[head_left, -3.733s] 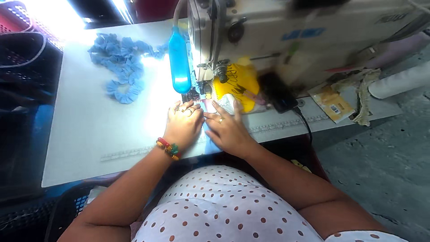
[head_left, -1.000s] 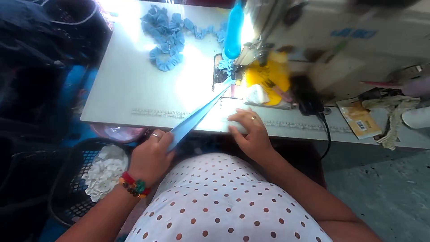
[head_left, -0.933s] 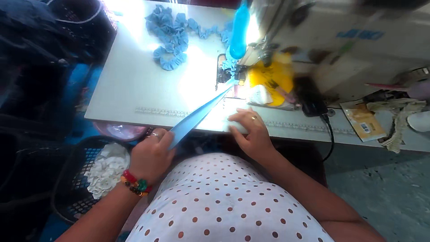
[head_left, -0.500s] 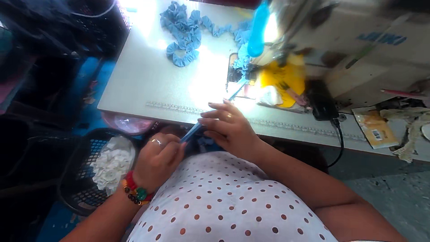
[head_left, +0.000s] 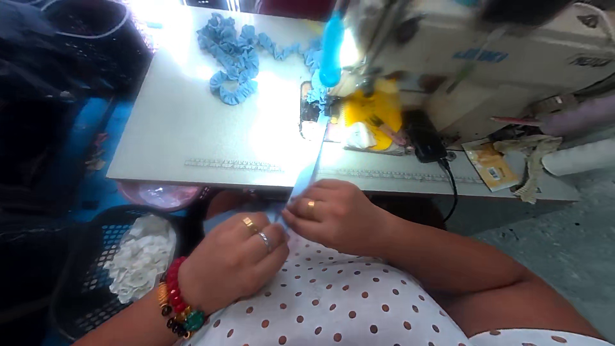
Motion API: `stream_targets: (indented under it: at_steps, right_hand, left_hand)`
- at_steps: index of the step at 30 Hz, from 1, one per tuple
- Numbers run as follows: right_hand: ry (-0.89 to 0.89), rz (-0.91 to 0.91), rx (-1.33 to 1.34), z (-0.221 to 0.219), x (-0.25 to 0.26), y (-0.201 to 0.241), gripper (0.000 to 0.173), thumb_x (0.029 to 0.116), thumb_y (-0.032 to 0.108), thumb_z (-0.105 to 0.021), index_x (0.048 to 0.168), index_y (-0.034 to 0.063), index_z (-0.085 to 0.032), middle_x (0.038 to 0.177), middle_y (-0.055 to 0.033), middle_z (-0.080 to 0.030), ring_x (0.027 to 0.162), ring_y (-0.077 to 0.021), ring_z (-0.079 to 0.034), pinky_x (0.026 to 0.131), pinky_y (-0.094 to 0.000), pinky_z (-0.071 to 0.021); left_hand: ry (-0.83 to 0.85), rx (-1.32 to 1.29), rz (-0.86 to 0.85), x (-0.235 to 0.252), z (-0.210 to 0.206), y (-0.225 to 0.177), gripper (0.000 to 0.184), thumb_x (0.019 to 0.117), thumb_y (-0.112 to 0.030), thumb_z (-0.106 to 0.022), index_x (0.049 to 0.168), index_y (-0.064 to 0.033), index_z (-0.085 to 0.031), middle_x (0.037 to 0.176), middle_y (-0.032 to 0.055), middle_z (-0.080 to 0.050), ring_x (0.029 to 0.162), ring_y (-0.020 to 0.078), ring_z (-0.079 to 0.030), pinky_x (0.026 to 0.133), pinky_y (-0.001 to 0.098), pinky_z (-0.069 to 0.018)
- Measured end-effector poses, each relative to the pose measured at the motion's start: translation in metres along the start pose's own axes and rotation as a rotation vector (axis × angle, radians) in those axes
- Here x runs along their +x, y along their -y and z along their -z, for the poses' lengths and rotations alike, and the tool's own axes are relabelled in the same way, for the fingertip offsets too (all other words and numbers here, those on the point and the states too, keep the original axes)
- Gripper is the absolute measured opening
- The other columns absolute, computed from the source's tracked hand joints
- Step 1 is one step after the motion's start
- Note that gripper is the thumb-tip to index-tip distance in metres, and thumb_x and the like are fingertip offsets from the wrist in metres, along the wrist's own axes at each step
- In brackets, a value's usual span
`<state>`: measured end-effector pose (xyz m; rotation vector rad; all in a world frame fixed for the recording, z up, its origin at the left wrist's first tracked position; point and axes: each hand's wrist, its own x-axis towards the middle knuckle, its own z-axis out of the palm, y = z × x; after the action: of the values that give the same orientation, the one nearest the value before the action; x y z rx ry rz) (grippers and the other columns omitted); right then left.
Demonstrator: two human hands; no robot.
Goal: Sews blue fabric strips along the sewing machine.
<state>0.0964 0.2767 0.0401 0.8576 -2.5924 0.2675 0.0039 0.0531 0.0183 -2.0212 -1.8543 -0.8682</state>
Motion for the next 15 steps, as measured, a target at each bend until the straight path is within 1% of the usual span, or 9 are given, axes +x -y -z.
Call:
stream_targets:
  at_steps: [2, 4, 5, 6, 7, 9, 10, 12, 15]
  right_hand:
    - [-0.013, -0.033, 0.017, 0.003, -0.018, 0.004, 0.022, 0.1006, 0.004, -0.054, 0.101, 0.0052, -0.076, 0.092, -0.0084, -0.077, 0.085, -0.0218, -0.074, 0.075, -0.0351, -0.0597]
    - [-0.016, -0.083, 0.065, 0.002, -0.042, 0.007, 0.021, 0.1025, 0.005, -0.053, 0.104, 0.0053, -0.074, 0.095, -0.0103, -0.077, 0.09, -0.0236, -0.076, 0.079, -0.037, -0.0613]
    - [-0.014, -0.11, 0.096, 0.0, -0.053, 0.007, 0.021, 0.1026, 0.005, -0.053, 0.105, 0.0063, -0.074, 0.096, -0.0103, -0.078, 0.093, -0.0236, -0.076, 0.081, -0.037, -0.0616]
    - [-0.008, -0.138, 0.13, -0.002, -0.065, 0.007, 0.021, 0.1029, 0.006, -0.054, 0.105, 0.0076, -0.075, 0.098, -0.0098, -0.078, 0.095, -0.0228, -0.076, 0.083, -0.036, -0.0616]
    - [-0.001, -0.162, 0.154, -0.005, -0.075, 0.006, 0.021, 0.1028, 0.007, -0.054, 0.105, 0.009, -0.075, 0.098, -0.0092, -0.078, 0.096, -0.0215, -0.076, 0.083, -0.0344, -0.0611]
    - [0.014, -0.186, 0.174, -0.012, -0.088, 0.002, 0.02, 0.102, 0.008, -0.056, 0.103, 0.0105, -0.076, 0.097, -0.0083, -0.078, 0.094, -0.0198, -0.076, 0.08, -0.0322, -0.0606]
    - [0.019, -0.188, 0.176, -0.016, -0.091, 0.0, 0.021, 0.102, 0.008, -0.056, 0.103, 0.0102, -0.076, 0.097, -0.0085, -0.078, 0.094, -0.02, -0.076, 0.079, -0.0324, -0.0607]
    - [0.014, -0.175, 0.147, -0.024, -0.093, -0.008, 0.021, 0.1024, 0.006, -0.054, 0.104, 0.0082, -0.075, 0.097, -0.0099, -0.078, 0.093, -0.0222, -0.076, 0.079, -0.0348, -0.0615]
    - [-0.01, -0.181, 0.089, -0.034, -0.092, -0.029, 0.021, 0.1022, 0.005, -0.054, 0.103, 0.0057, -0.075, 0.096, -0.0114, -0.078, 0.095, -0.0241, -0.076, 0.084, -0.0377, -0.0621]
  left_hand:
    - [0.03, -0.228, 0.098, 0.004, -0.007, -0.002, 0.022, 0.1067, -0.024, -0.054, 0.099, -0.0065, -0.064, 0.094, 0.011, -0.068, 0.085, 0.0214, -0.065, 0.074, 0.0299, -0.0526]
    - [0.139, -0.523, 0.33, 0.0, -0.016, 0.0, 0.043, 0.1006, -0.045, -0.061, 0.12, -0.0062, -0.06, 0.094, 0.0032, -0.067, 0.082, 0.0068, -0.062, 0.074, 0.0177, -0.0518]
    - [0.215, -0.69, 0.447, -0.005, -0.021, 0.004, 0.056, 0.0964, -0.051, -0.065, 0.131, -0.0076, -0.053, 0.093, -0.0016, -0.066, 0.078, 0.0003, -0.059, 0.07, 0.0136, -0.0507]
    - [0.279, -0.843, 0.543, -0.012, -0.027, 0.009, 0.062, 0.0939, -0.052, -0.068, 0.136, -0.0097, -0.051, 0.091, -0.005, -0.065, 0.074, -0.0029, -0.058, 0.065, 0.0126, -0.0498]
    - [0.325, -0.953, 0.617, -0.02, -0.033, 0.015, 0.059, 0.0932, -0.051, -0.069, 0.135, -0.0113, -0.054, 0.088, -0.0069, -0.064, 0.07, -0.0038, -0.056, 0.062, 0.0129, -0.0486]
    - [0.381, -1.043, 0.69, -0.03, -0.042, 0.026, 0.045, 0.0931, -0.046, -0.071, 0.121, -0.012, -0.065, 0.083, -0.0093, -0.063, 0.068, -0.0053, -0.055, 0.061, 0.0123, -0.0467]
    - [0.389, -1.053, 0.697, -0.033, -0.045, 0.03, 0.038, 0.0932, -0.043, -0.072, 0.114, -0.0119, -0.068, 0.084, -0.0095, -0.063, 0.07, -0.0062, -0.055, 0.063, 0.0112, -0.0466]
    - [0.38, -1.038, 0.661, -0.037, -0.05, 0.038, 0.031, 0.094, -0.041, -0.071, 0.107, -0.0119, -0.07, 0.095, -0.0077, -0.061, 0.08, -0.0068, -0.053, 0.069, 0.0098, -0.0451]
    - [0.342, -1.048, 0.636, -0.037, -0.056, 0.045, 0.034, 0.095, -0.045, -0.068, 0.104, -0.0121, -0.072, 0.112, -0.0046, -0.063, 0.107, -0.0025, -0.055, 0.092, 0.0166, -0.0465]
